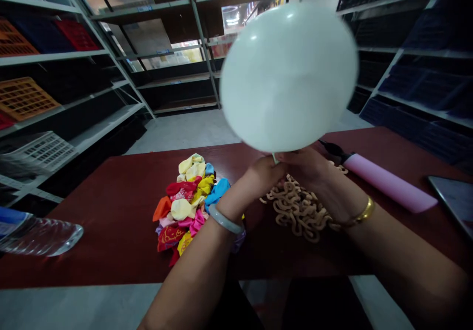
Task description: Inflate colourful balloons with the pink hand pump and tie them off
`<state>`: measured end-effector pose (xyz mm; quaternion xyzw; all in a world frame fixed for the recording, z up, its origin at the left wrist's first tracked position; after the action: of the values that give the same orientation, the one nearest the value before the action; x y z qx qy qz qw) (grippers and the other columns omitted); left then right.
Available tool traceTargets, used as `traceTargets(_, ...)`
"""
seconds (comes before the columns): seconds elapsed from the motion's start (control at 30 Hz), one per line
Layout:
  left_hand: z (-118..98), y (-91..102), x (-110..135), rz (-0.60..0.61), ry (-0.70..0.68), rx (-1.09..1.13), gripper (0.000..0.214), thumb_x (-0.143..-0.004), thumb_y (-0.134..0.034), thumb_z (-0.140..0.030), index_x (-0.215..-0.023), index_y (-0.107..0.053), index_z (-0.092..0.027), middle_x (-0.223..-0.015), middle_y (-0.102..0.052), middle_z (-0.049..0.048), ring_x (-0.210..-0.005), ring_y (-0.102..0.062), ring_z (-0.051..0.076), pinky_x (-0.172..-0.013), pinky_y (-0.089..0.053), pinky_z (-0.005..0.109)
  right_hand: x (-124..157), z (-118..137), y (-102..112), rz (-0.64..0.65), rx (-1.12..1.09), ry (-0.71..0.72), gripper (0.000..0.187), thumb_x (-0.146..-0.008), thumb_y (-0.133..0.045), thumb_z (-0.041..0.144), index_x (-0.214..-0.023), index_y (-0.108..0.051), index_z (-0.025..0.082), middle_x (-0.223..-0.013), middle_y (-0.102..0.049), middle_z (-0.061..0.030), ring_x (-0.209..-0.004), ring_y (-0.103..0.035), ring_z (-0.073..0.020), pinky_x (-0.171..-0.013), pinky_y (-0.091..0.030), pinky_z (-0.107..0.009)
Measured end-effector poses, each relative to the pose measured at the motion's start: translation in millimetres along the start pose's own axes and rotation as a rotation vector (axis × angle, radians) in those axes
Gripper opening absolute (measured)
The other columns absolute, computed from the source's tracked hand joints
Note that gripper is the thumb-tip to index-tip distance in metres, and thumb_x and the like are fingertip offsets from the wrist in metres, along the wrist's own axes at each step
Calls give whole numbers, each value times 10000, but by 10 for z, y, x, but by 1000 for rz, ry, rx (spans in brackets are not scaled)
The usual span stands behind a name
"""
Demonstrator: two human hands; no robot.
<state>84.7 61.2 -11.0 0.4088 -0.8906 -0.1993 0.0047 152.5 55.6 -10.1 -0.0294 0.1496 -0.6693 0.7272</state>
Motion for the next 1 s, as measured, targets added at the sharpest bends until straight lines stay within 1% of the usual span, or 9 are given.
traceTargets(0.1,-238,155,43,-152,-186,-100,241,-891,-604,-313,-679,-609,-199,-641,-574,20,-624,-518,159,-637,-402,284,7,126,58,-55,-179,24,269,-660,-824,272,-907,-717,286,-919,-709,17,-908,-641,-163,-881,-509,-322)
traceTargets(0.23,-364,157,99,-158,-294,14,282,-921,-587,-436,-771,-620,-199,-727,-589,32,-708,-542,167,-688,-422,282,32,151,46,-26,-279,-28,154,-704,-791,245,-843,-733,274,-903,-712,23,-907,-627,-138,-882,-488,-302)
traceTargets(0.33,-294,129,92,-154,-231,301,420,-947,-510,-520,-682,-522,-195,-653,-485,3,-609,-461,125,-585,-385,253,31,187,45,1,-297,4,158,-718,-784,239,-860,-734,284,-912,-709,34,-895,-618,-136,-868,-484,-308)
traceTargets(0.43,-196,-2,66,-83,-88,629,409,-936,-532,-503,-678,-452,-195,-643,-407,-18,-563,-402,100,-480,-287,219,28,183,41,17,-253,-1,129,-717,-789,286,-826,-719,282,-845,-699,37,-789,-606,-138,-781,-484,-310)
traceTargets(0.6,-178,-163,62,85,37,855,277,-873,-619,-402,-733,-531,-180,-695,-476,0,-564,-399,87,-436,-211,196,57,224,-48,104,-155,-22,215,-720,-773,447,-782,-720,248,-673,-641,15,-617,-569,-151,-635,-479,-332)
traceTargets(0.7,-89,-126,48,120,78,844,257,-828,-677,-401,-750,-618,-163,-728,-550,16,-564,-429,78,-445,-250,191,48,280,11,34,-171,-7,201,-667,-812,402,-783,-722,264,-745,-668,19,-643,-573,-141,-652,-490,-314)
traceTargets(0.77,-17,-44,27,101,86,741,250,-808,-710,-405,-774,-681,-160,-753,-602,29,-592,-479,83,-465,-286,192,14,278,58,-23,-175,-16,194,-643,-833,367,-772,-718,280,-800,-687,17,-705,-593,-148,-684,-504,-306)
traceTargets(0.9,-112,295,-7,-94,-109,335,185,-766,-770,-341,-703,-727,-172,-779,-674,46,-723,-570,120,-609,-418,223,-120,137,63,-66,-124,-84,221,-621,-855,360,-779,-722,280,-877,-714,-18,-858,-632,-194,-779,-527,-328)
traceTargets(1.0,-114,479,11,-253,-153,317,251,-794,-746,-359,-638,-693,-169,-661,-612,18,-654,-538,102,-593,-407,217,-187,-5,45,-75,-64,-115,267,-664,-816,467,-728,-685,243,-858,-704,-48,-863,-638,-206,-820,-521,-350)
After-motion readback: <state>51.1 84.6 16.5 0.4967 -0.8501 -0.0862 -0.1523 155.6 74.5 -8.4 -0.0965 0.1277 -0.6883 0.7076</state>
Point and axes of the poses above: each hand's wrist, its own x-axis away from the middle knuckle, its own y-axis out of the back of the hand, z = x × y, the point moved 10 cm from there along -x, towards the middle knuckle
